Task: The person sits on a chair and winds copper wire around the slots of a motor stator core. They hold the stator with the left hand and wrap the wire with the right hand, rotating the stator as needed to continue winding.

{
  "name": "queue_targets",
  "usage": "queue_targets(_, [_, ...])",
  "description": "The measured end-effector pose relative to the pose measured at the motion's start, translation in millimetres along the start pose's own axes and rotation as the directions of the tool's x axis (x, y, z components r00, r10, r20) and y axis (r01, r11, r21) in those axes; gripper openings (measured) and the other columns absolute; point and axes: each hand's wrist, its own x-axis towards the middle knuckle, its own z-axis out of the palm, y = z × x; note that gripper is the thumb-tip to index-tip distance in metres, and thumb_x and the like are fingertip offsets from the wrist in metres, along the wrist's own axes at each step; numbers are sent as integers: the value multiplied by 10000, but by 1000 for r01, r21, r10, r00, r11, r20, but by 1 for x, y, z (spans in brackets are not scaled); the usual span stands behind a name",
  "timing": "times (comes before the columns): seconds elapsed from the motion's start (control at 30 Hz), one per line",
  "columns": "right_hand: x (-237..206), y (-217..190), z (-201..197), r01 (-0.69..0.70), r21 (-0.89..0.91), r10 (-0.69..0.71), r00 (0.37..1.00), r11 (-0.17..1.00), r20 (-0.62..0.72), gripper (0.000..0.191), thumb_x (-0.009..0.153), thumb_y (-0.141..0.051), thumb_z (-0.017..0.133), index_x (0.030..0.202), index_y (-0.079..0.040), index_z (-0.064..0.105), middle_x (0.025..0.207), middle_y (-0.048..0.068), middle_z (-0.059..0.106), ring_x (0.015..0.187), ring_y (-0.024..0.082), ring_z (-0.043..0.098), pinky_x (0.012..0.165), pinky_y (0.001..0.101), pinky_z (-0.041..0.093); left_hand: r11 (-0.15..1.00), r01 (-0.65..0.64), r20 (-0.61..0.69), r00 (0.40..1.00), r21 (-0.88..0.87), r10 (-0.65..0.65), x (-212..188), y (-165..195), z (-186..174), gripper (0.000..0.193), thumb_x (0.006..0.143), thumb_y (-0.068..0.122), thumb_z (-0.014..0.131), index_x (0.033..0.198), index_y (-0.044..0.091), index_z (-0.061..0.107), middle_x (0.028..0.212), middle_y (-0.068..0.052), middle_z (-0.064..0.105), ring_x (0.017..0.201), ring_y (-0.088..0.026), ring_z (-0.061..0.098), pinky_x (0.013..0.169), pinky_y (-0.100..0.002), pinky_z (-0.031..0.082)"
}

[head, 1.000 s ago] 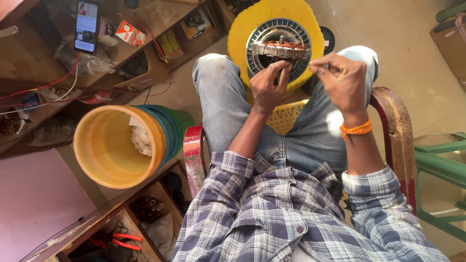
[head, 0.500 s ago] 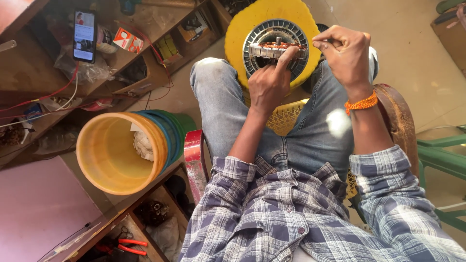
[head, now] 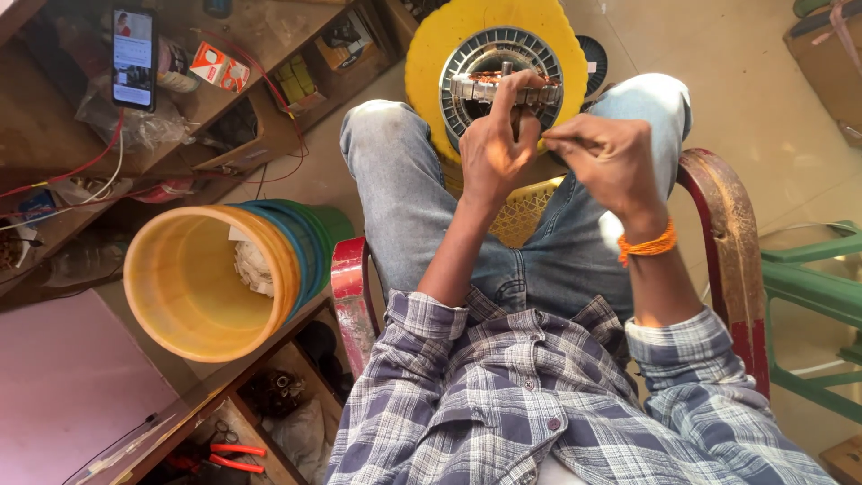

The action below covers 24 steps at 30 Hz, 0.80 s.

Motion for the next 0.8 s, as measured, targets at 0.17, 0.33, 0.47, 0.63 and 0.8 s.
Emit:
queue_targets(0.17, [1, -3, 17, 26, -42, -27, 999, 999, -31, 90, 958, 72, 715, 1040, 53, 746, 927, 113, 769, 843, 123, 744, 724, 250, 566, 946, -293, -12, 954, 141, 298, 0, -18, -9, 357, 971, 122, 681, 1313, 209, 623, 795, -32, 687, 678, -202, 676, 656, -352, 516])
queue_targets(0.33, [-4, -6, 19, -5, -1, 5, 998, 1000, -55, 90, 961, 53, 717, 1043, 38, 751, 914, 91, 767, 817, 103, 705, 709, 242, 547, 832, -467, -34, 866, 299, 498, -6, -28, -12, 225, 898, 150, 774, 1117, 142, 724, 693, -16, 614, 621, -182, 633, 606, -337, 482])
queue_targets(0.47, [-2, -10, 4, 9, -69, -12, 999, 998, -38, 87, 949, 19, 760, 1033, 9, 776, 925, 75, 759, 777, 74, 675, 667, 231, 515, 886, -436, -211, 861, 158, 462, -9, -33, -5, 144, 936, 85, 766, 1058, 118, 697, 783, -32, 680, 658, -162, 661, 631, -300, 501])
queue_targets(0.63, [19, -16, -14, 79, -266, -98, 993, 961, -59, 66, 972, -41, 842, 980, -13, 782, 780, 57, 651, 645, 70, 509, 590, 256, 386, 975, -224, -337, 918, -4, 209, -13, -42, 3, 116, 908, 57, 790, 985, 74, 704, 625, 7, 596, 520, -66, 556, 539, -249, 443])
queue_targets(0.8, [58, -12, -6, 187, -149, -198, 978, 971, -63, 30, 1017, 10, 782, 1027, 8, 753, 830, -17, 668, 660, 10, 508, 573, 220, 371, 978, -167, -342, 933, -127, 115, -15, -45, 11, 88, 925, 50, 766, 960, 59, 685, 608, 34, 568, 528, -11, 507, 523, -216, 417])
